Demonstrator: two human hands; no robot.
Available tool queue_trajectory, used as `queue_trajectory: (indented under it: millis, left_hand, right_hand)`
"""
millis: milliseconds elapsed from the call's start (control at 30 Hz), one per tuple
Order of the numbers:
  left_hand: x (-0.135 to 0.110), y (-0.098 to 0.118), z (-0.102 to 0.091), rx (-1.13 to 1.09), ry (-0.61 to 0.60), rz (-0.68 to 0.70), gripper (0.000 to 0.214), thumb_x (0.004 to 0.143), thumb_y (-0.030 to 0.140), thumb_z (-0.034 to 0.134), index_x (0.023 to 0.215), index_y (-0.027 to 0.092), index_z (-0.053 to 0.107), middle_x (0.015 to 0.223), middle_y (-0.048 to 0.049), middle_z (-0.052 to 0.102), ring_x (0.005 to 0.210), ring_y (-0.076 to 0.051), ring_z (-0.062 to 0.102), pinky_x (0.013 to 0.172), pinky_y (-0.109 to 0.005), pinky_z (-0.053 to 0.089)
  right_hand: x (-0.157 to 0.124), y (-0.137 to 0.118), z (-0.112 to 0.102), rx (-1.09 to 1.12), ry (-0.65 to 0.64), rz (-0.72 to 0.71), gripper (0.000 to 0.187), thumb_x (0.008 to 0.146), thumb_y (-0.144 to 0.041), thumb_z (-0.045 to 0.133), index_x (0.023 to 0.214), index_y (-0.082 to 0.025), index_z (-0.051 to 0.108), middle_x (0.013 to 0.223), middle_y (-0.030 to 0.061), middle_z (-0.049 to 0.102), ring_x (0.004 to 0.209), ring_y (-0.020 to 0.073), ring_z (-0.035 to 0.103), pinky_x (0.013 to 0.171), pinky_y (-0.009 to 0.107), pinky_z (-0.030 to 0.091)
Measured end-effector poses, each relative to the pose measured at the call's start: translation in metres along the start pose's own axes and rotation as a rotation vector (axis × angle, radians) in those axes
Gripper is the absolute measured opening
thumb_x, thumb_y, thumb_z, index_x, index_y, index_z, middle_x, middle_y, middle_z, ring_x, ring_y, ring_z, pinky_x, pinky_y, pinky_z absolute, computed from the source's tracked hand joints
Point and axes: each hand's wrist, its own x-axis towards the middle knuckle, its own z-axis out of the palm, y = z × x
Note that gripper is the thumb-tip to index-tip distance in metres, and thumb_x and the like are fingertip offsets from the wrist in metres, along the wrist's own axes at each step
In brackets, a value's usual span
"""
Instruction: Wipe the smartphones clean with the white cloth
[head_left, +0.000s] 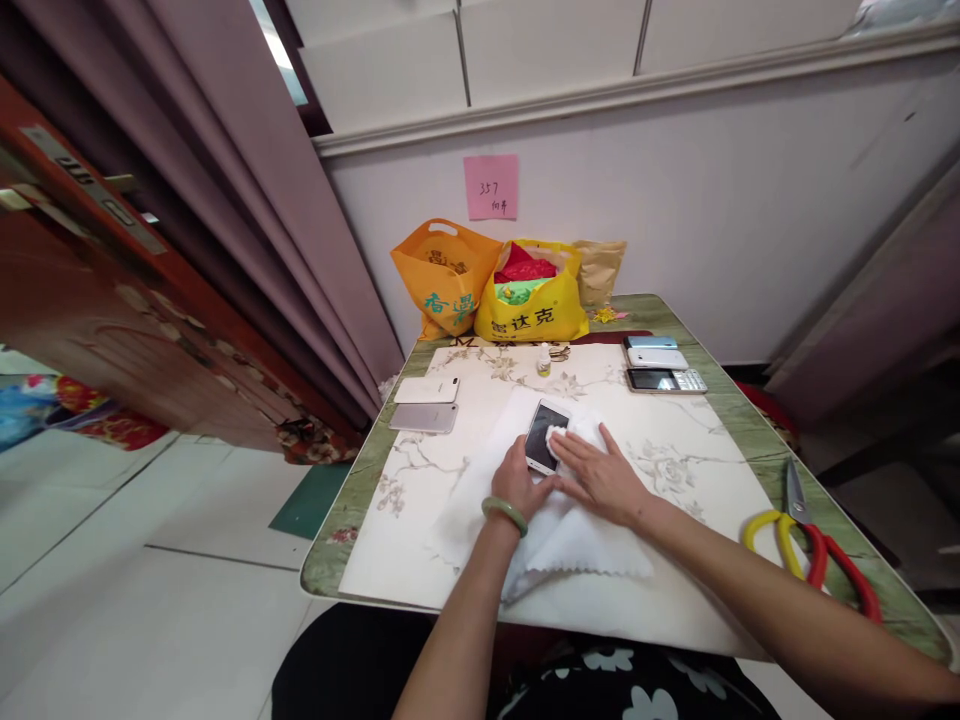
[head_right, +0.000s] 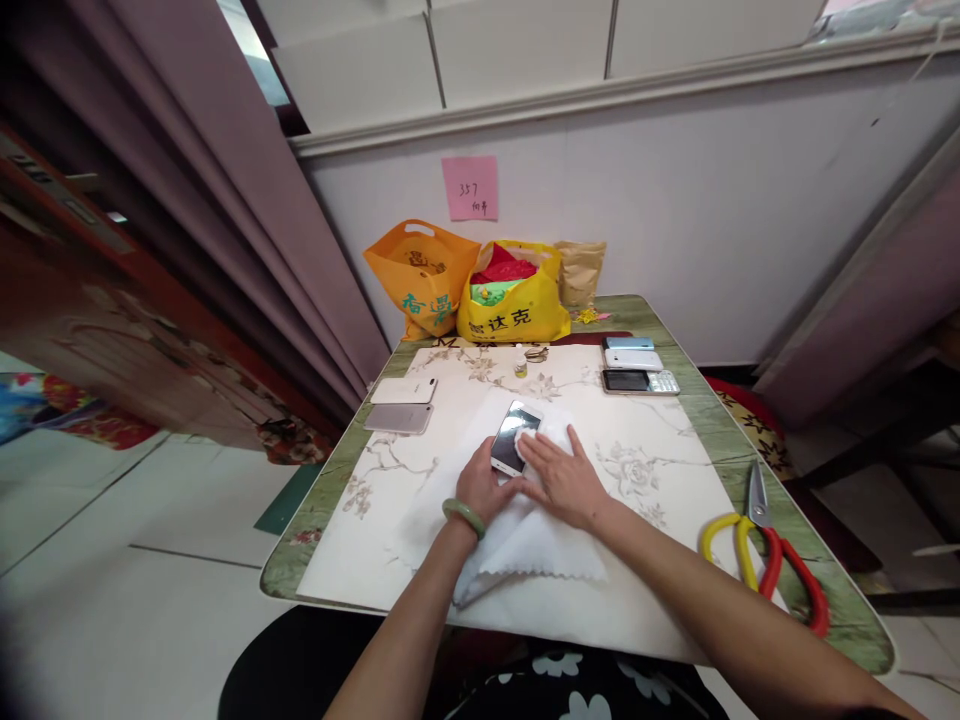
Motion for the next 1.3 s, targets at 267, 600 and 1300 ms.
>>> queue_trajectory:
  millis: [267,600,1300]
  left_hand:
    - [-0.001,0.000,-0.001,0.004,-0.011,-0.033,0.052,0.070,0.029,0.069,0.118,0.022,0.048,0.107,-0.0050,0.063,0.094,-0.022,0.061,0.080,-0.033,0.048]
    - [0.000,0.005,0.000,0.061,-0.003,-0.050,0.053,0.068,0.035,0.071,0.114,0.021,0.049,0.103,-0.0059,0.062,0.095,-0.024,0.060,0.078,-0.034,0.048]
    - [-0.003,0.006,0.000,0.071,-0.009,-0.052,0.051,0.070,0.035,0.070,0.113,0.021,0.048,0.105,-0.0076,0.061,0.098,-0.024,0.059,0.079,-0.033,0.047]
  right_hand:
    - [0.008,-0.014,-0.008,0.062,-0.006,-0.074,0.065,0.095,-0.062,0.025,0.145,-0.022,0.036,0.149,0.0080,0.040,0.140,0.0274,0.030,0.114,0.060,-0.002]
    - [0.047,0.001,0.007,-0.086,0.084,0.084,0.067,0.095,-0.063,0.023,0.148,-0.022,0.031,0.151,0.0062,0.034,0.143,0.0289,0.022,0.111,0.063,-0.007]
    - [0.026,-0.005,-0.005,-0.094,0.133,0.130,0.062,0.096,-0.060,0.024,0.142,-0.023,0.042,0.145,0.0049,0.045,0.142,0.0323,0.022,0.109,0.067,-0.009]
